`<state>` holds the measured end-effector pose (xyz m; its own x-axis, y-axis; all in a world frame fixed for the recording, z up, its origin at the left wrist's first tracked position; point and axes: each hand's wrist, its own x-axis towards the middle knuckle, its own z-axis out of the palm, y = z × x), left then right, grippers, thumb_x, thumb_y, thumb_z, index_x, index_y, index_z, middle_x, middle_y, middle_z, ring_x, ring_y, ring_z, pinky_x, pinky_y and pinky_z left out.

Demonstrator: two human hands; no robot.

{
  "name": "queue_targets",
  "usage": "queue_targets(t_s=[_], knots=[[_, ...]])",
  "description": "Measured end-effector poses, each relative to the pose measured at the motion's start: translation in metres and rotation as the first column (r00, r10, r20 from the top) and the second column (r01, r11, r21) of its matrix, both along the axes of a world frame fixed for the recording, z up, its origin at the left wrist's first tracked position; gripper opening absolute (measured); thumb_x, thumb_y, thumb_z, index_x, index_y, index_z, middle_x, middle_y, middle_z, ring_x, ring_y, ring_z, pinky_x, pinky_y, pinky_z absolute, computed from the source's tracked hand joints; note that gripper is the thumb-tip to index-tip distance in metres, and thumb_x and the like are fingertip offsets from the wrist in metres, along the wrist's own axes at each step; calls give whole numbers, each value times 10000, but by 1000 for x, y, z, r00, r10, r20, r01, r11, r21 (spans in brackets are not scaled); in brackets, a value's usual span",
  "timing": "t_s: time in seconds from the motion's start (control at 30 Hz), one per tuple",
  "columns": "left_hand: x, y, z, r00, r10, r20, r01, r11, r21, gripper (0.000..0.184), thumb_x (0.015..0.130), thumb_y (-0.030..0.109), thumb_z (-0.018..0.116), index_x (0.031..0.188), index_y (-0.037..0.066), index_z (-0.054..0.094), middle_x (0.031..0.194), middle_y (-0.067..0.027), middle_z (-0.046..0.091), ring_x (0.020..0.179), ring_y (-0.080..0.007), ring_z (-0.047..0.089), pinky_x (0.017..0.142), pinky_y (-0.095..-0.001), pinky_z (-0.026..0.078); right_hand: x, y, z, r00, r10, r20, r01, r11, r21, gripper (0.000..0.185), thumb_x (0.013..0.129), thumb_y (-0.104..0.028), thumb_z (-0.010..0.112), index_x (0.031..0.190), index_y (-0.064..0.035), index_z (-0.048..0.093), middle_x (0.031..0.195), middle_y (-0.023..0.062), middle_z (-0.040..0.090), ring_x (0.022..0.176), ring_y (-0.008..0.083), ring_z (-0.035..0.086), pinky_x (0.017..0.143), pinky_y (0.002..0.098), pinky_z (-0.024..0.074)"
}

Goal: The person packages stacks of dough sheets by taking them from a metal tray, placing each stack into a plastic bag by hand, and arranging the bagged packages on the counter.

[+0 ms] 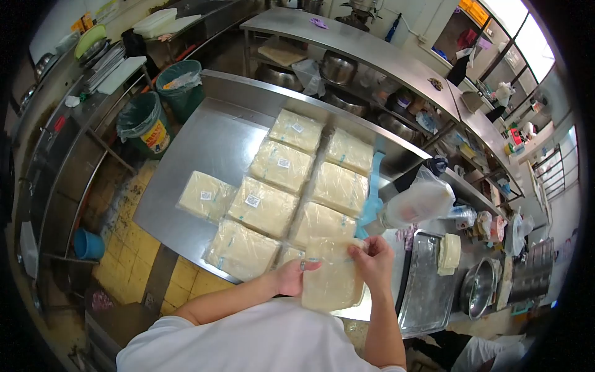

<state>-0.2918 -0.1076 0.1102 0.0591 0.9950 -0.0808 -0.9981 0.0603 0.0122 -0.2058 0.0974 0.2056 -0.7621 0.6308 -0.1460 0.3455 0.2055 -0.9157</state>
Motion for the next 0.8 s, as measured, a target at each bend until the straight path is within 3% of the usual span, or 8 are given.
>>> queue_targets(t_s=[0.2, 0.3, 0.4, 0.43, 0.53, 0.67, 0.7, 0.8], knots=[[0, -1, 6, 1000, -28, 11, 28, 1000, -1, 599, 1003, 391, 659, 1472, 54, 498, 1415, -113, 612, 1295, -274, 596, 1125, -458, 457, 9, -5, -1, 952, 95, -292, -90, 995, 29, 342, 799, -54, 886, 936, -56, 572, 1085, 62, 655, 918, 97, 616, 767, 244, 520], [-5, -2, 12, 992, -67, 104, 60, 996, 66, 622, 1004, 440, 641, 1475, 58, 502, 1422, -115, 607, 1307, -279, 583, 1130, -464, 444, 20, -7, 15, 914, -49, -403, -36, 979, -202, 408, 825, -97, 865, 1132, -40, 602, 1261, 96, 608, 1027, 143, 626, 851, 279, 527], [-14, -6, 24, 998, 28, 60, -31, 998, 57, 658, 1008, 483, 609, 1487, 46, 493, 1458, -133, 579, 1356, -303, 540, 1158, -473, 405, 45, 3, 5, 940, 5, -341, -168, 877, -450, 631, 844, -256, 872, 1335, -15, 557, 1325, 96, 594, 1110, 178, 626, 975, 325, 515], [-17, -7, 27, 996, 84, 21, -85, 996, 38, 672, 1011, 496, 595, 1492, 40, 488, 1475, -141, 566, 1378, -313, 521, 1171, -476, 388, 53, 1, -5, 943, 114, -312, -247, 871, -426, 825, 857, -434, 837, 1466, -1, 487, 1374, 109, 583, 1180, 211, 615, 1058, 365, 480], [-28, -15, 31, 981, 119, -151, -125, 992, -31, 686, 1005, 502, 603, 1498, 40, 483, 1486, -143, 559, 1373, -312, 525, 1169, -483, 388, 52, -3, -17, 943, 21, -332, -246, 717, -652, 799, 947, -520, 702, 1475, 33, 471, 1437, 122, 582, 1324, 244, 557, 1137, 403, 426], [-30, -17, 21, 997, -80, -21, 80, 997, -1, 693, 1025, 565, 527, 1492, 54, 498, 1468, -138, 579, 1325, -288, 570, 1141, -455, 425, 12, 21, 7, 944, 228, -239, -316, 415, -853, 859, 976, -644, 567, 1497, 31, 456, 1425, 147, 601, 1305, 263, 584, 1133, 415, 442], [-26, -14, 23, 995, -92, -26, 91, 995, -33, 700, 1028, 575, 512, 1492, 51, 498, 1468, -142, 579, 1327, -290, 569, 1145, -452, 422, -7, 19, 19, 963, 266, 46, -97, 500, -860, 724, 972, -517, 671, 1431, 29, 549, 1313, 128, 680, 1150, 222, 677, 1008, 365, 531], [-26, -20, 14, 996, -83, 33, 81, 995, 53, 714, 1038, 593, 468, 1478, 32, 509, 1458, -150, 587, 1322, -292, 573, 1146, -445, 424, -34, 18, 26, 659, 701, 274, -379, 623, -684, 556, 943, -302, 764, 1358, 41, 624, 1128, 84, 746, 914, 158, 716, 817, 302, 570]])
